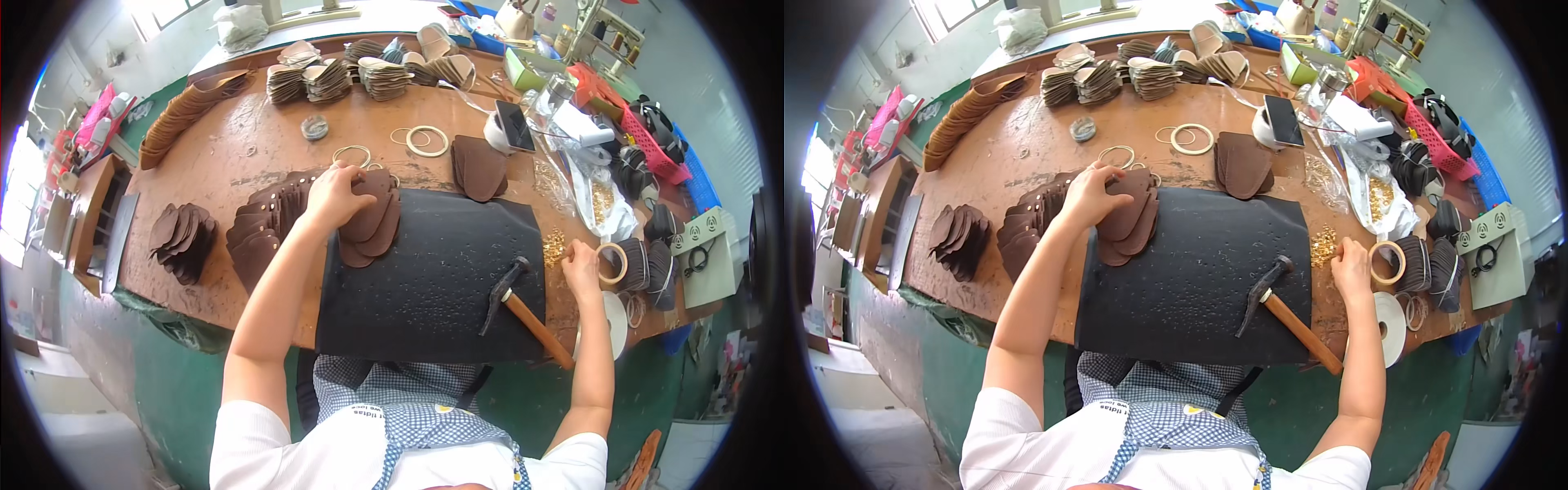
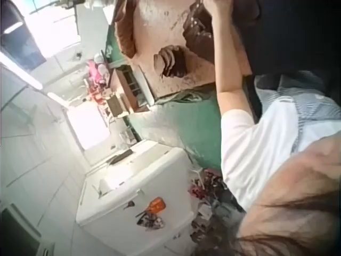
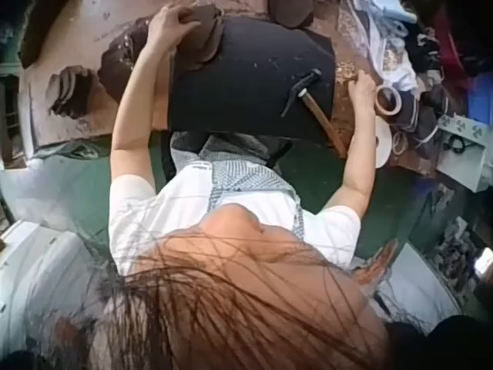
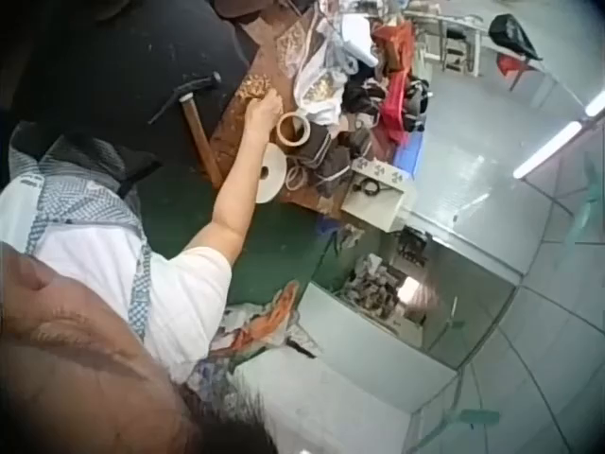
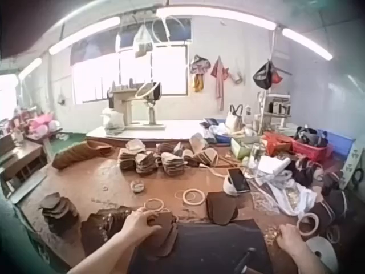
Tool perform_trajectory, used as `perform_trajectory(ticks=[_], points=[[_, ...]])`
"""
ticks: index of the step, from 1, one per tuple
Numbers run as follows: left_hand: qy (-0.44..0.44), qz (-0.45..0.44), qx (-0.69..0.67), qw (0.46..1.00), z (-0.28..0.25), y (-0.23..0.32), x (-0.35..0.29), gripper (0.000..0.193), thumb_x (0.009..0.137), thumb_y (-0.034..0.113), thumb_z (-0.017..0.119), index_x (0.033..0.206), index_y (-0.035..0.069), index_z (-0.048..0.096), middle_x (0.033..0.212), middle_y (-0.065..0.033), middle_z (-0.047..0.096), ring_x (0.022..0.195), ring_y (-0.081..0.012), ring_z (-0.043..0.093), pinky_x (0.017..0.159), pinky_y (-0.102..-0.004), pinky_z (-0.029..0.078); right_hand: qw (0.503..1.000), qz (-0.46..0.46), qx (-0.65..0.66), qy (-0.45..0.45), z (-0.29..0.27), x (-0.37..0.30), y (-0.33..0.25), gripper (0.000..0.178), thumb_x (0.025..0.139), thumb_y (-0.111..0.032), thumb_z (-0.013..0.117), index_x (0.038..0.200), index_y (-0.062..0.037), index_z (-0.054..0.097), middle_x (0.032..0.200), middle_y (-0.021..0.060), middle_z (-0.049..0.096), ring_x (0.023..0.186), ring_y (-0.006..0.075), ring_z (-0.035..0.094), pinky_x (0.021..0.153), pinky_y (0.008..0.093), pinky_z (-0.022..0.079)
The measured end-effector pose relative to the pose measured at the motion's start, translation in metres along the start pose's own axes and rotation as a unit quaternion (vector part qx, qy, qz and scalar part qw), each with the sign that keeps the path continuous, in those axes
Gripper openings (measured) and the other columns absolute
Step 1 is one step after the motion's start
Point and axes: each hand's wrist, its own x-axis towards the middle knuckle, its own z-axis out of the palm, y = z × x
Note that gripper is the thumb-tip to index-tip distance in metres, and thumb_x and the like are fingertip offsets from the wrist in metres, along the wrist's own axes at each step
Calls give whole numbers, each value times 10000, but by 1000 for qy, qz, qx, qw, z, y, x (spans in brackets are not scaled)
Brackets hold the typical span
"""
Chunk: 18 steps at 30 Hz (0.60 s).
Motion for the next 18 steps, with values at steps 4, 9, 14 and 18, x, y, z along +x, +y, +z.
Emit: perform_trajectory(ticks=[4, 9, 14, 18], points=[[-105, 14, 117, 987, -4, -7, 13, 547, 698, 401, 866, 1081, 44, 710, 1110, -140, 662, 1078, -331, 635, 942, -415, 511, 933, 98, 346, 10, -35, -48, -32, 104, 876, 10, 644, 958, -9, 706, 824, 52, 700, 720, 169, 658, 704, 321, 545], [-62, 17, 147, 987, -1, 10, 13, 578, 685, 384, 878, 1119, 52, 693, 1153, -147, 653, 1072, -324, 635, 954, -412, 508, 710, 123, 694, 10, -65, -70, -81, 87, 929, 24, 637, 992, -5, 689, 846, 24, 670, 741, 95, 623, 694, 242, 525], [134, 167, 182, 960, -2, 16, -9, 414, 736, 224, 844, 1067, 49, 668, 992, -139, 661, 963, -281, 661, 861, -368, 530, 613, 96, 782, -53, -75, -77, -140, 116, 902, 53, 661, 999, -7, 680, 881, 54, 684, 746, 123, 644, 716, 248, 527], [-42, -20, -86, 995, -42, 75, -60, 309, 780, 104, 803, 1043, 31, 658, 908, -78, 683, 842, -157, 658, 777, -287, 532, 578, 61, 809, -93, -90, -85, -173, 139, 896, 58, 687, 1019, -2, 714, 885, 32, 703, 785, 88, 659, 730, 216, 535]])
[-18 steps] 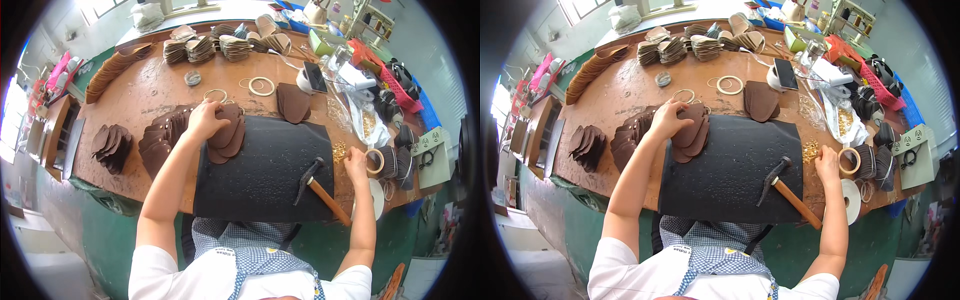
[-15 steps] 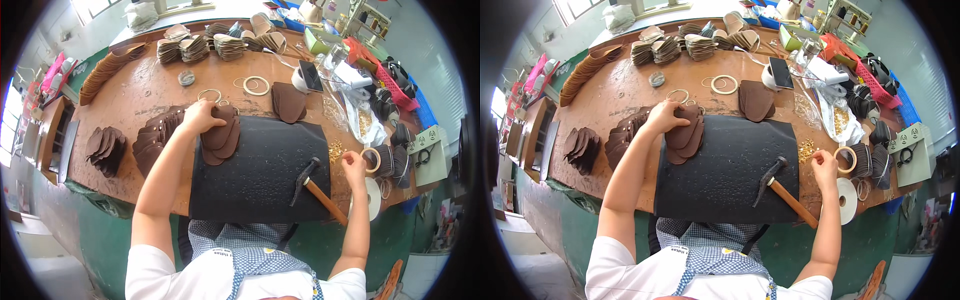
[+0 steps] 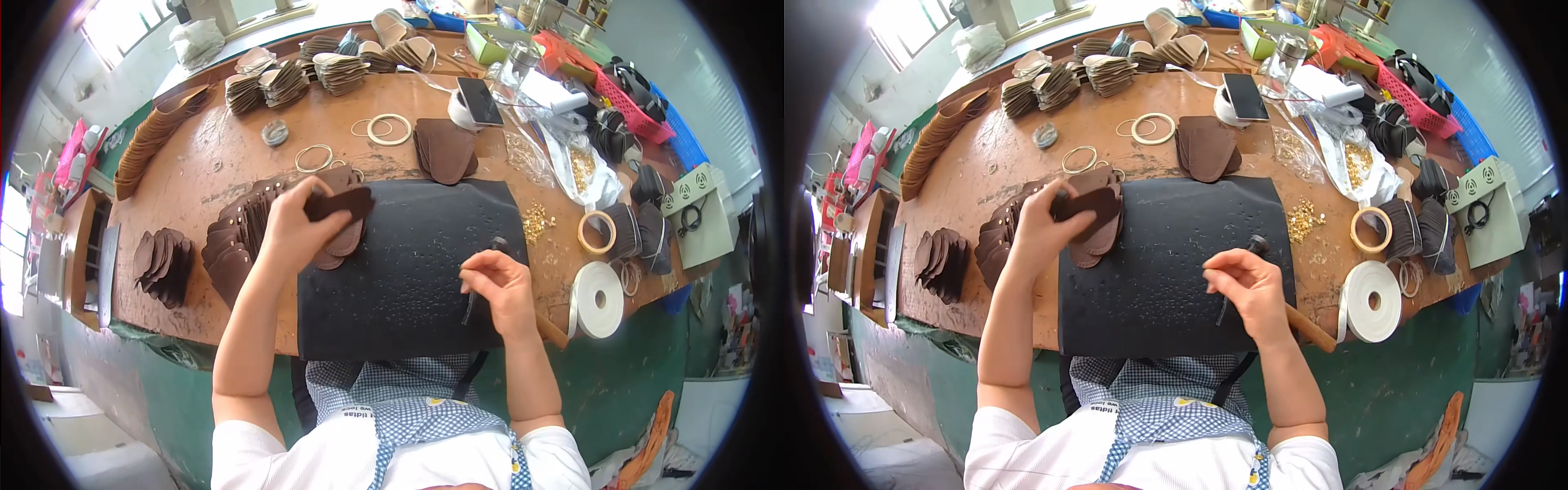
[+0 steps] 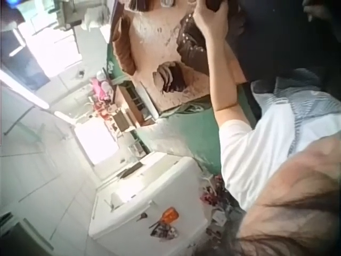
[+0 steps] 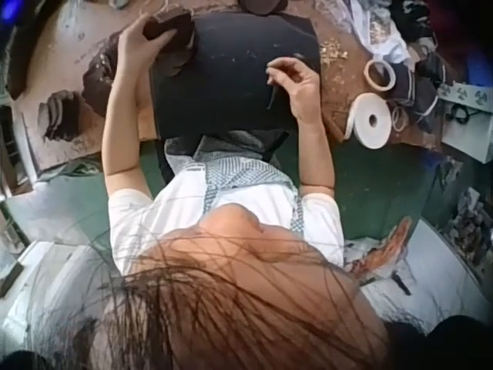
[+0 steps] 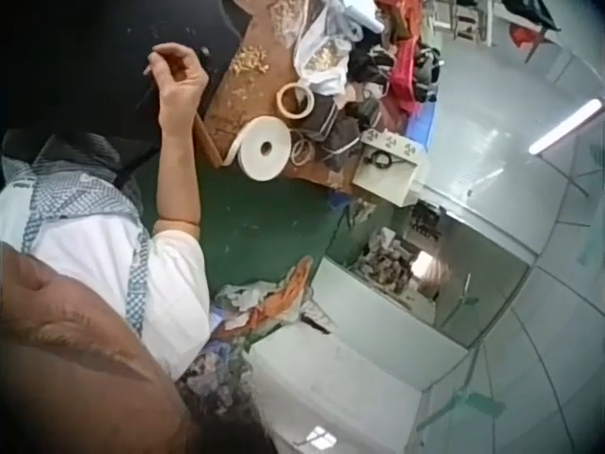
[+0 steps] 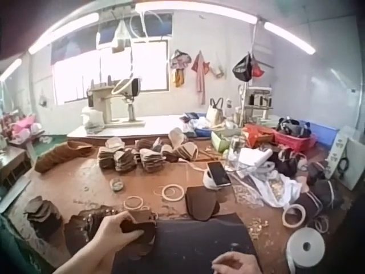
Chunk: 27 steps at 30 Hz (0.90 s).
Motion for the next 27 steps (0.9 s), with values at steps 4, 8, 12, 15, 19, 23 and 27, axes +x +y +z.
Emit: perform_trajectory(ticks=[4, 8, 12, 15, 19, 23, 27], points=[[-71, -12, -304, 950, 19, 17, -58, 287, 841, 57, 779, 1105, -11, 691, 924, -28, 709, 851, -71, 637, 757, -229, 526, 998, -30, -13, -59, 30, -11, -12, 127, 887, 66, 698, 994, 0, 710, 907, 20, 691, 803, 88, 664, 759, 222, 545], [-112, -114, -422, 892, 49, 2, -86, 265, 889, 70, 760, 1132, -16, 701, 962, -30, 718, 849, -93, 656, 764, -241, 540, 989, -93, -95, -63, 56, -14, -5, 113, 862, 102, 703, 936, 17, 694, 915, 61, 689, 826, 120, 670, 757, 249, 554], [-135, -148, -430, 881, 62, -9, -98, 253, 899, 82, 752, 1126, -17, 701, 966, -34, 718, 836, -94, 658, 759, -244, 545, 951, -198, -222, -87, 62, -4, 7, 129, 832, 87, 727, 930, 6, 706, 918, 78, 690, 821, 144, 672, 738, 255, 550], [-144, -155, -447, 869, 63, -6, -101, 251, 903, 74, 745, 1133, -16, 701, 969, -32, 720, 850, -90, 656, 771, -243, 548, 936, -222, -255, -95, 64, -1, 14, 123, 833, 61, 738, 934, -3, 711, 906, 73, 681, 790, 172, 688, 706, 275, 563], [-147, -132, -440, 876, 62, -5, -103, 254, 906, 57, 734, 1145, -17, 699, 987, -33, 725, 879, -83, 652, 796, -238, 543, 938, -206, -263, -89, 65, 0, 15, 115, 823, 66, 745, 910, -3, 713, 898, 67, 673, 787, 171, 682, 712, 284, 564], [-163, -92, -417, 889, 62, -10, -103, 250, 912, 62, 728, 1152, -4, 707, 996, -21, 733, 878, -73, 644, 804, -240, 531, 940, -199, -258, -99, 64, 0, 16, 127, 816, 51, 759, 916, -2, 701, 892, 74, 666, 783, 170, 680, 730, 289, 569], [-142, -60, -331, 931, 64, -2, -105, 218, 914, 72, 725, 1123, 11, 721, 948, -21, 739, 855, -63, 641, 780, -243, 529, 954, -170, -233, -77, 66, -5, 14, 189, 805, 65, 763, 961, 4, 675, 908, 64, 671, 841, 142, 673, 775, 281, 564]])
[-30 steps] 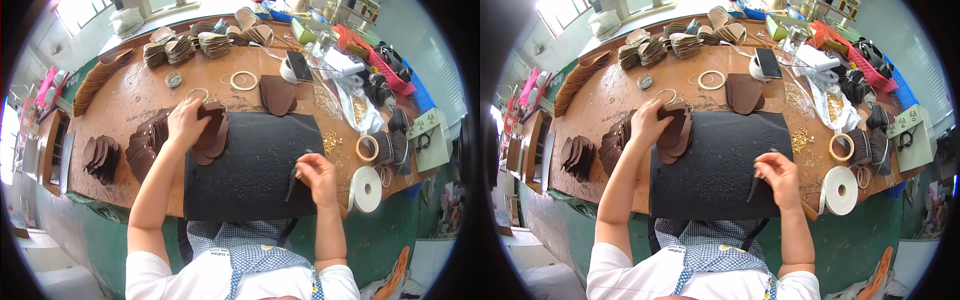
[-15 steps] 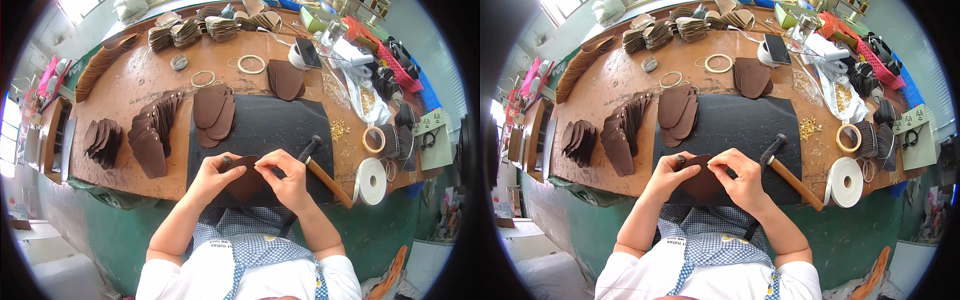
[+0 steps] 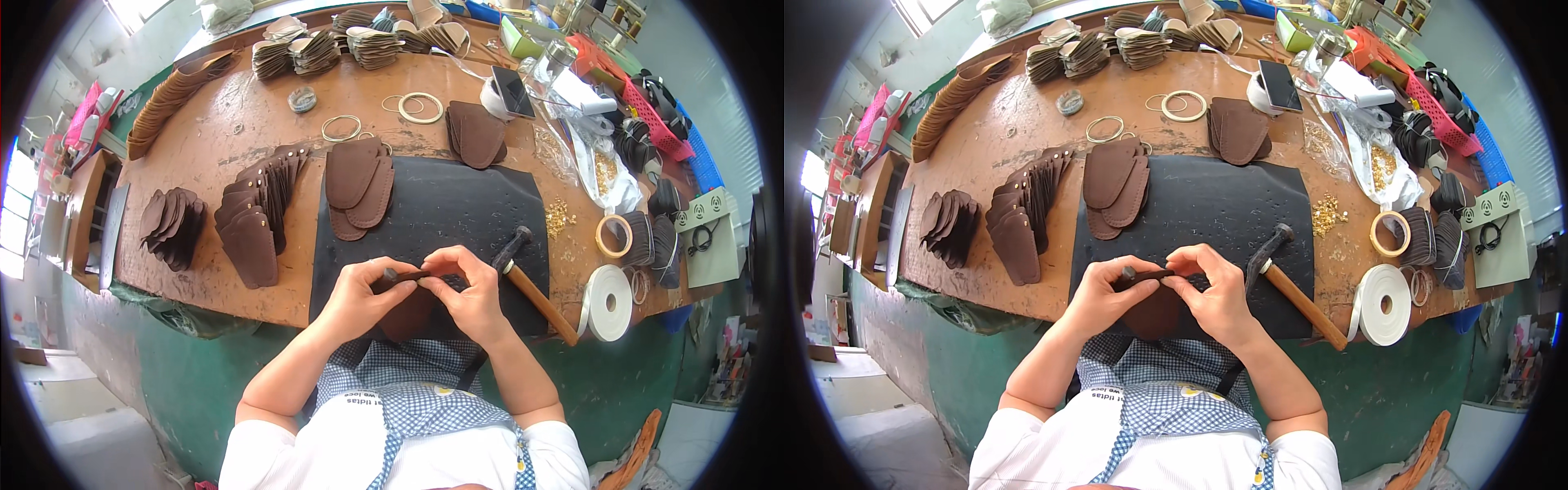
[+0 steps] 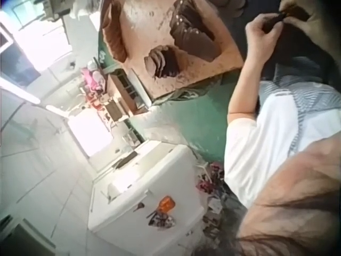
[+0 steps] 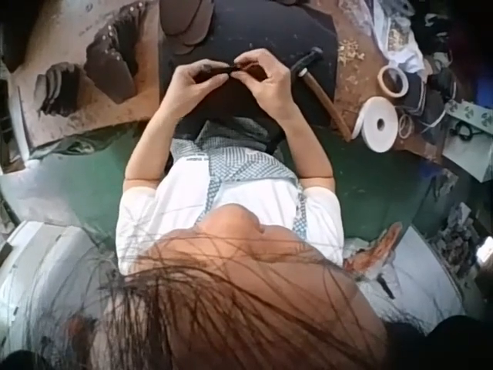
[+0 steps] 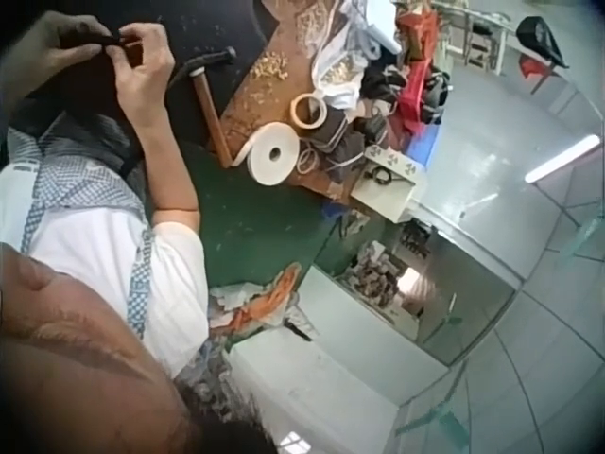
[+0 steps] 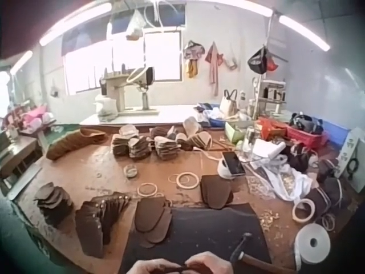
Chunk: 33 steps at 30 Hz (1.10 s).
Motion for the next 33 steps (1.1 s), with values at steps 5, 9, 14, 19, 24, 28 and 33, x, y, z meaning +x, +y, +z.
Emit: perform_trajectory(ticks=[5, 9, 14, 19, 24, 28, 33], points=[[38, 58, 118, 991, 6, 11, -2, 175, 887, 66, 737, 1054, 12, 734, 837, -45, 729, 782, -61, 645, 727, -242, 534, 995, 67, 34, -70, -8, -3, 4, 202, 828, 70, 748, 997, 13, 652, 930, 44, 683, 868, 115, 677, 814, 264, 558], [-21, 20, 86, 996, 1, 12, -1, 170, 871, 60, 749, 1030, 3, 733, 845, -31, 729, 791, -67, 649, 738, -238, 535, 974, 159, 100, -127, -17, 0, 1, 170, 839, 66, 746, 969, 0, 659, 909, 27, 680, 869, 103, 675, 810, 250, 551], [-18, -55, 8, 998, 6, 0, 2, 177, 868, 67, 760, 1022, -12, 729, 880, -32, 722, 808, -81, 649, 746, -235, 538, 951, 240, 156, -116, -15, -5, 9, 120, 862, 8, 762, 957, -3, 689, 898, 30, 713, 864, 97, 679, 794, 256, 565], [21, -115, -92, 989, 8, -7, 4, 189, 873, 80, 765, 1027, -20, 723, 900, -41, 716, 815, -86, 646, 747, -233, 538, 950, 247, 179, -67, -10, -11, 9, 137, 851, 18, 770, 961, -3, 691, 918, 33, 716, 864, 93, 679, 796, 244, 560], [19, -45, -17, 999, 9, -7, 1, 143, 854, 73, 787, 965, 8, 727, 874, -18, 718, 784, -85, 642, 717, -239, 526, 996, 63, 29, -47, -7, -13, 6, 182, 811, 64, 765, 961, -4, 687, 894, 65, 713, 825, 149, 702, 752, 261, 565], [36, 144, 111, 983, 7, -1, -6, 150, 799, 20, 803, 929, 30, 729, 848, -30, 722, 738, -118, 646, 677, -262, 519, 982, -170, -79, -18, -9, -15, 3, 212, 793, 70, 735, 972, -25, 673, 901, 98, 677, 780, 259, 690, 675, 328, 569], [32, 286, 171, 942, 8, 4, -9, 210, 733, -8, 818, 916, 36, 726, 836, -51, 723, 699, -163, 639, 641, -281, 518, 970, -226, -71, -48, -15, -15, -6, 244, 760, 120, 730, 947, -4, 636, 897, 126, 677, 781, 250, 689, 673, 321, 563]])
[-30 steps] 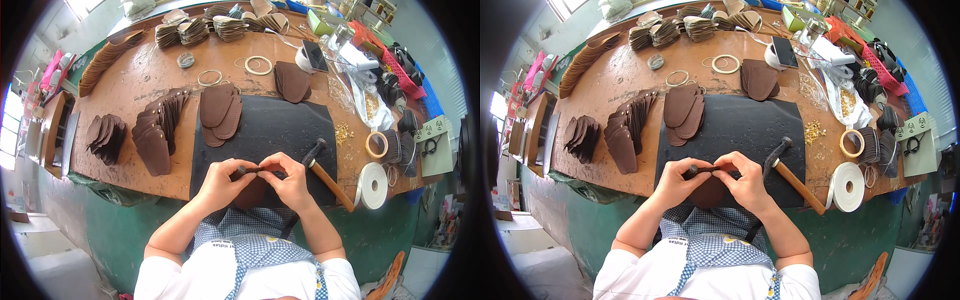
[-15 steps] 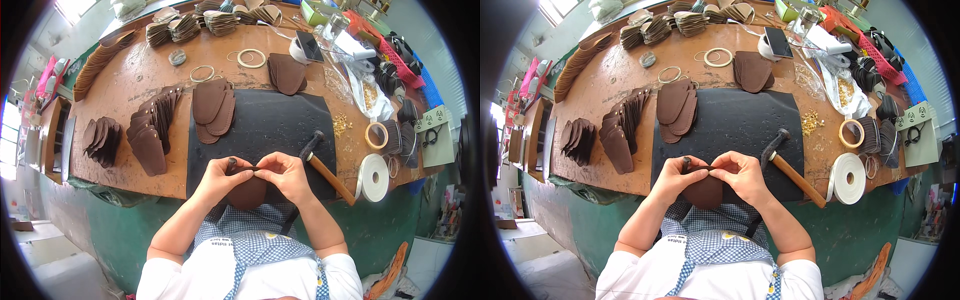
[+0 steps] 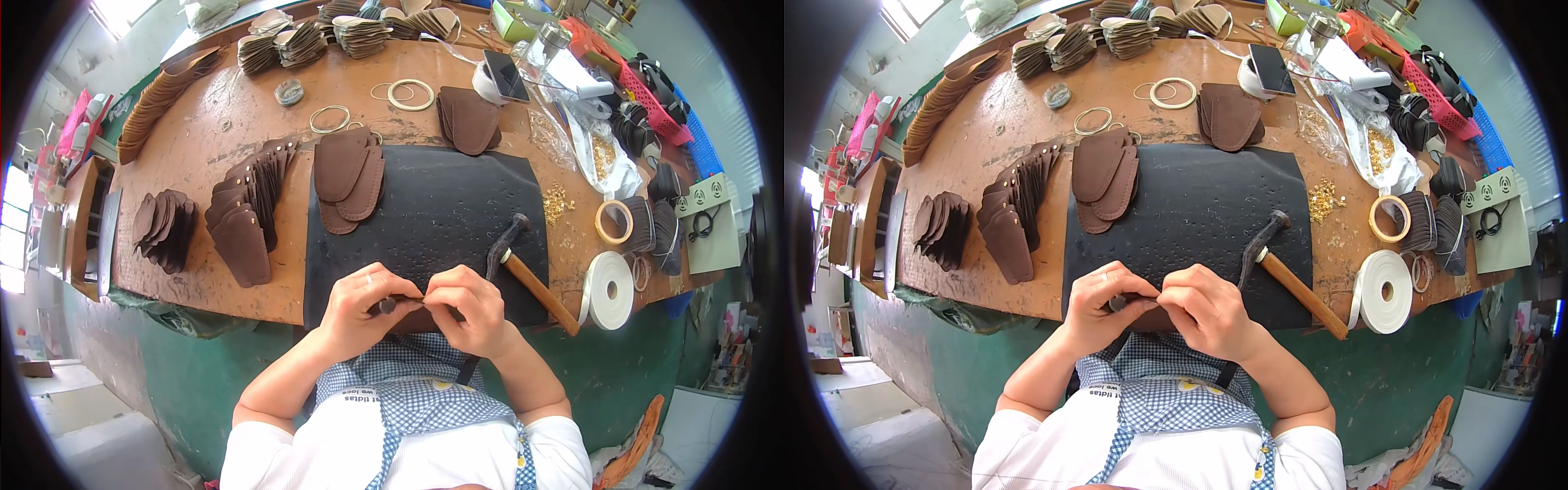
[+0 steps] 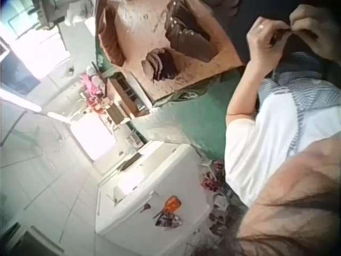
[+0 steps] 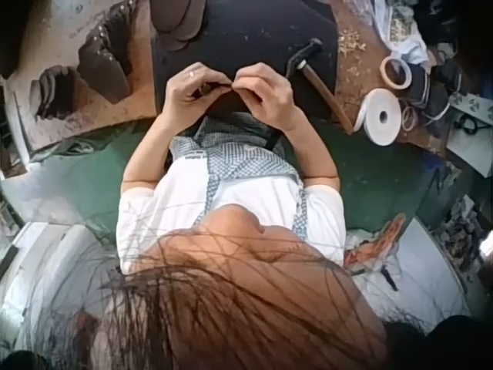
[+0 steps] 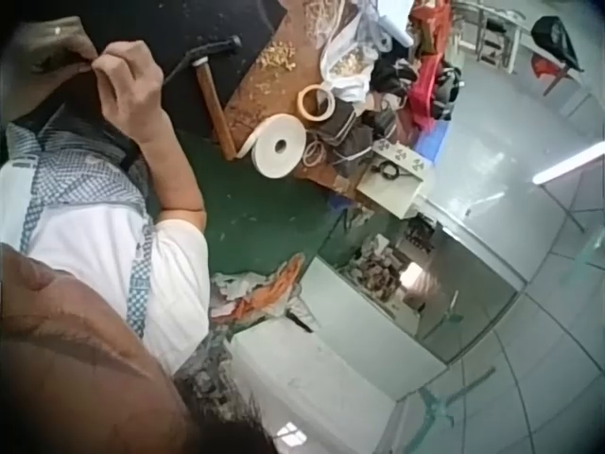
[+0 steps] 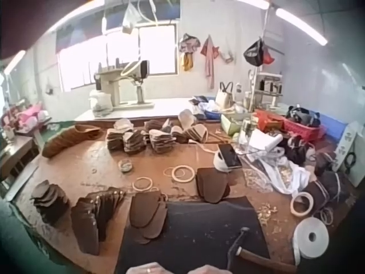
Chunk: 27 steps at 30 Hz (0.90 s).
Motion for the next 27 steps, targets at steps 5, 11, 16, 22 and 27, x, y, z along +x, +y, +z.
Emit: perform_trajectory(ticks=[5, 11, 16, 22, 27], points=[[-35, -326, -211, 921, 4, -8, -4, 150, 882, 118, 781, 941, 1, 708, 861, -1, 698, 736, -81, 628, 678, -239, 531, 892, 396, 217, -20, 1, 2, -6, 282, 862, 60, 732, 1084, -22, 579, 979, 36, 658, 906, 100, 638, 860, 259, 536], [9, -430, -368, 824, 11, -16, -9, 234, 899, 181, 773, 1015, -10, 701, 905, -42, 695, 790, -79, 631, 717, -220, 517, 835, 457, 306, 3, -2, -1, -2, 320, 896, 9, 728, 1187, -23, 598, 999, 16, 637, 942, 79, 625, 894, 236, 521], [4, -430, -368, 825, 11, -19, -10, 233, 901, 175, 768, 1023, -11, 700, 911, -45, 693, 797, -84, 636, 722, -220, 519, 855, 443, 266, -30, 1, -2, -1, 380, 879, 12, 745, 1219, -26, 579, 970, 19, 636, 926, 75, 622, 871, 230, 522], [6, -434, -366, 823, 10, -18, -7, 184, 897, 117, 760, 1009, -8, 685, 913, -48, 697, 795, -92, 656, 724, -226, 540, 833, 456, 312, -19, 0, -3, 5, 398, 871, 17, 752, 1225, -27, 576, 970, 18, 636, 913, 75, 624, 846, 217, 524], [-11, -413, -334, 847, 9, -15, -5, 171, 884, 99, 768, 998, -9, 697, 904, -44, 699, 780, -89, 646, 713, -221, 532, 820, 463, 336, -11, 0, -4, 8, 396, 867, 18, 755, 1220, -28, 583, 967, 17, 646, 910, 73, 631, 852, 220, 531]])
